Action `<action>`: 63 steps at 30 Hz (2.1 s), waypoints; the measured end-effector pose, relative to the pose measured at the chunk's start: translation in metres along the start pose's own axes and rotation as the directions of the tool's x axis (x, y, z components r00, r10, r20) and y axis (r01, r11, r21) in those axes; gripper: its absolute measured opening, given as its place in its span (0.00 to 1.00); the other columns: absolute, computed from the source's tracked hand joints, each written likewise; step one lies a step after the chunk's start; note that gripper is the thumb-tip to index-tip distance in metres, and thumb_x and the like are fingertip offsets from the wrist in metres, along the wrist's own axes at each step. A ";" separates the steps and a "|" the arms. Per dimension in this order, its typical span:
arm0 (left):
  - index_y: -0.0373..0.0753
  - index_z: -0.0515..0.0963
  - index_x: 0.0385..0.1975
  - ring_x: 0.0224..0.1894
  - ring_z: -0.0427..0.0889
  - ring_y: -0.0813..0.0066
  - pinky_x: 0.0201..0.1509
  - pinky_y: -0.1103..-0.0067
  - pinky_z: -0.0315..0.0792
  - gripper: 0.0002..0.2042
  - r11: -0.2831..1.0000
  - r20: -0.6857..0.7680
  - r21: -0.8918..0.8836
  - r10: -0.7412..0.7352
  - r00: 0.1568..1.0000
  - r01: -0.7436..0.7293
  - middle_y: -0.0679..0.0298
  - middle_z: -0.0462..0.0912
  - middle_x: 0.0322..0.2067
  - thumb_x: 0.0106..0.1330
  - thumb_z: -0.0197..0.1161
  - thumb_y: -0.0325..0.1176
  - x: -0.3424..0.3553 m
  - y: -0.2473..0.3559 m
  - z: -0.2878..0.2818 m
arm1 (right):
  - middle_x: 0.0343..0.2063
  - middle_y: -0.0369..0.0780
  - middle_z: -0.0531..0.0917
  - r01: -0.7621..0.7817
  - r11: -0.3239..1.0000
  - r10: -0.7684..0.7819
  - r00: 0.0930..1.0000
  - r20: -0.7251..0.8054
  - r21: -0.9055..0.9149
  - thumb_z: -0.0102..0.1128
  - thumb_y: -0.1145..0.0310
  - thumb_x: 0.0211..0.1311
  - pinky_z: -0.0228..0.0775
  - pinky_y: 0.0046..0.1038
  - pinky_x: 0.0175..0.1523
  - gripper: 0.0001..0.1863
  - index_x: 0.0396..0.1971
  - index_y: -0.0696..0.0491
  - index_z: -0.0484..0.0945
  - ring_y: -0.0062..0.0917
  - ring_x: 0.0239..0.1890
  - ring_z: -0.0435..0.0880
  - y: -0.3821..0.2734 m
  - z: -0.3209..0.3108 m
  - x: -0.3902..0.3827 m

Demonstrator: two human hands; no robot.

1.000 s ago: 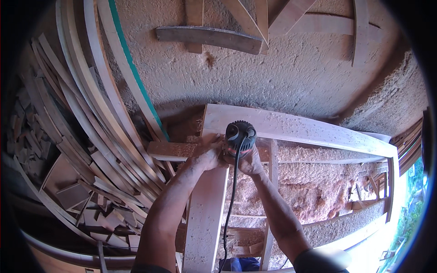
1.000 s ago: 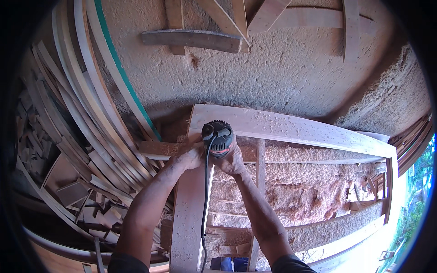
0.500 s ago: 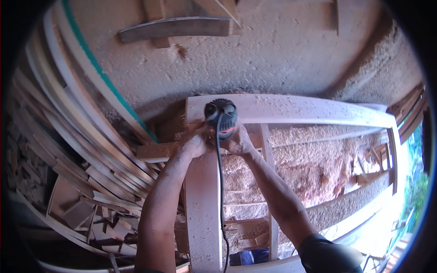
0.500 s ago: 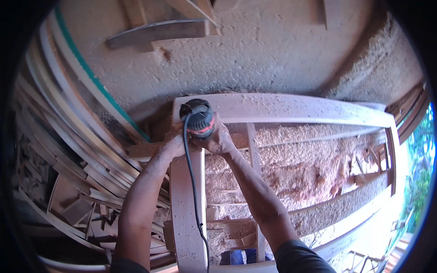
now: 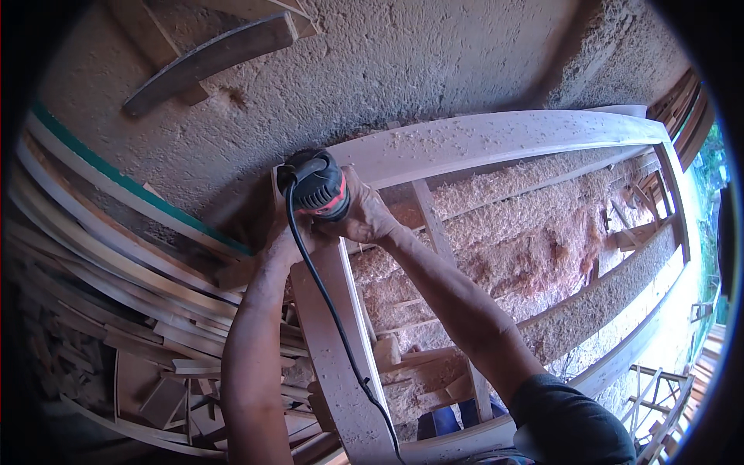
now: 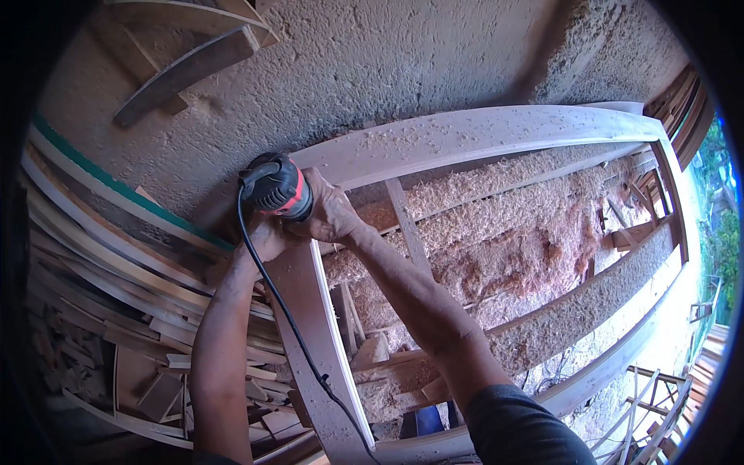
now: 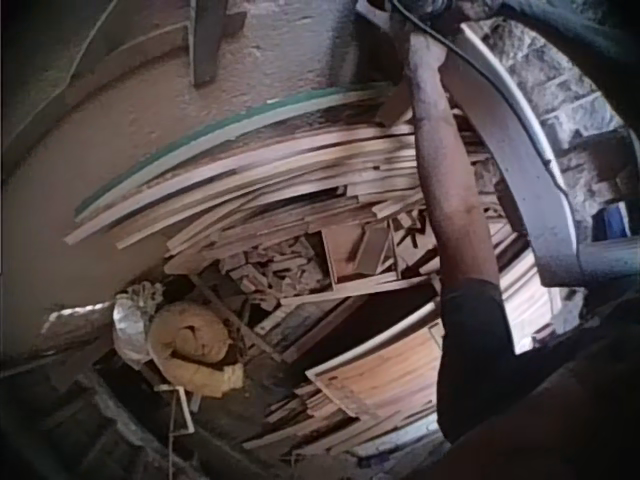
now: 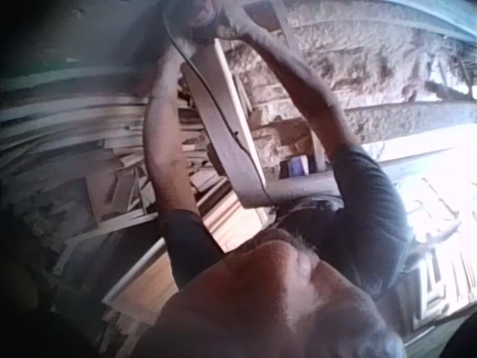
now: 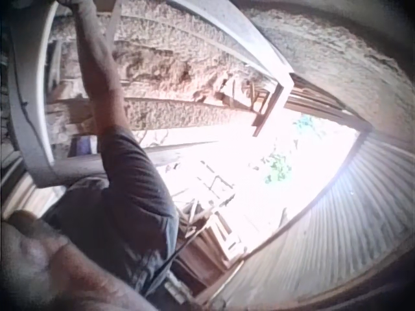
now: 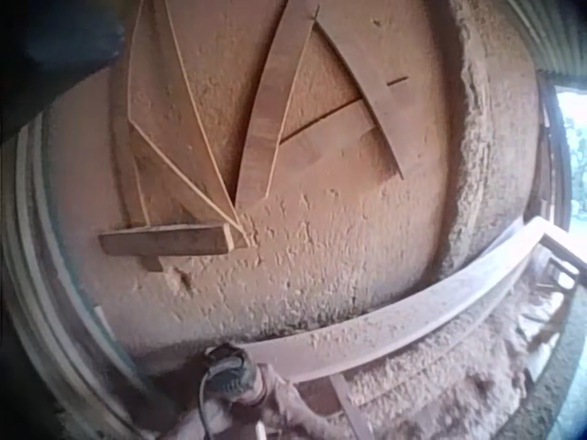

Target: The person uses a handheld router to shape or smooth the inner edge of a wooden frame by hand, moving the tool along the length of the wood.

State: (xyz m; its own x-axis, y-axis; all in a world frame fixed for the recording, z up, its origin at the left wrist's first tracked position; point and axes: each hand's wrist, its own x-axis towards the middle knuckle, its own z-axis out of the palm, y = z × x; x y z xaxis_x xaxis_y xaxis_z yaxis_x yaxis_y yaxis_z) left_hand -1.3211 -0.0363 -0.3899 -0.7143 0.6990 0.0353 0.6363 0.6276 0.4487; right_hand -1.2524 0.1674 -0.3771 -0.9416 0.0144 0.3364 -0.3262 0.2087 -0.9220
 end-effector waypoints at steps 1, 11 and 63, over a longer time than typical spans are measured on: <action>0.42 0.64 0.74 0.75 0.66 0.60 0.82 0.65 0.59 0.51 1.000 0.024 -0.002 -0.015 1.000 0.015 0.55 0.68 0.72 0.50 0.84 0.47 0.001 0.004 -0.003 | 0.53 0.46 0.80 0.003 1.000 -0.003 1.000 0.008 -0.001 0.85 0.59 0.40 0.74 0.38 0.63 0.44 0.59 0.52 0.70 0.39 0.58 0.83 0.000 -0.001 0.001; 0.39 0.66 0.71 0.72 0.71 0.65 0.76 0.66 0.69 0.44 0.891 0.178 -0.388 -0.178 0.968 0.236 0.57 0.75 0.66 0.55 0.82 0.41 0.013 -0.033 0.007 | 0.53 0.46 0.81 0.019 1.000 -0.019 1.000 0.002 -0.014 0.85 0.59 0.39 0.73 0.40 0.64 0.46 0.60 0.53 0.70 0.41 0.60 0.82 0.004 0.000 0.017; 0.54 0.80 0.61 0.67 0.76 0.55 0.72 0.62 0.72 0.30 0.985 -0.062 0.120 -0.115 0.991 0.121 0.60 0.80 0.62 0.57 0.77 0.49 -0.004 0.007 -0.010 | 0.56 0.40 0.79 0.091 0.968 -0.110 0.991 0.071 0.232 0.85 0.62 0.43 0.70 0.33 0.66 0.41 0.59 0.53 0.72 0.32 0.58 0.79 0.019 0.013 0.016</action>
State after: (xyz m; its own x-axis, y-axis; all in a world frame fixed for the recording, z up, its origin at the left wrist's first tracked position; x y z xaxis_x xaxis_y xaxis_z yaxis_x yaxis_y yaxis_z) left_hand -1.3167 -0.0379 -0.3782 -0.7992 0.5997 0.0389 0.5751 0.7443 0.3396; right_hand -1.2750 0.1591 -0.3912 -0.9034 -0.0780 0.4216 -0.4211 -0.0239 -0.9067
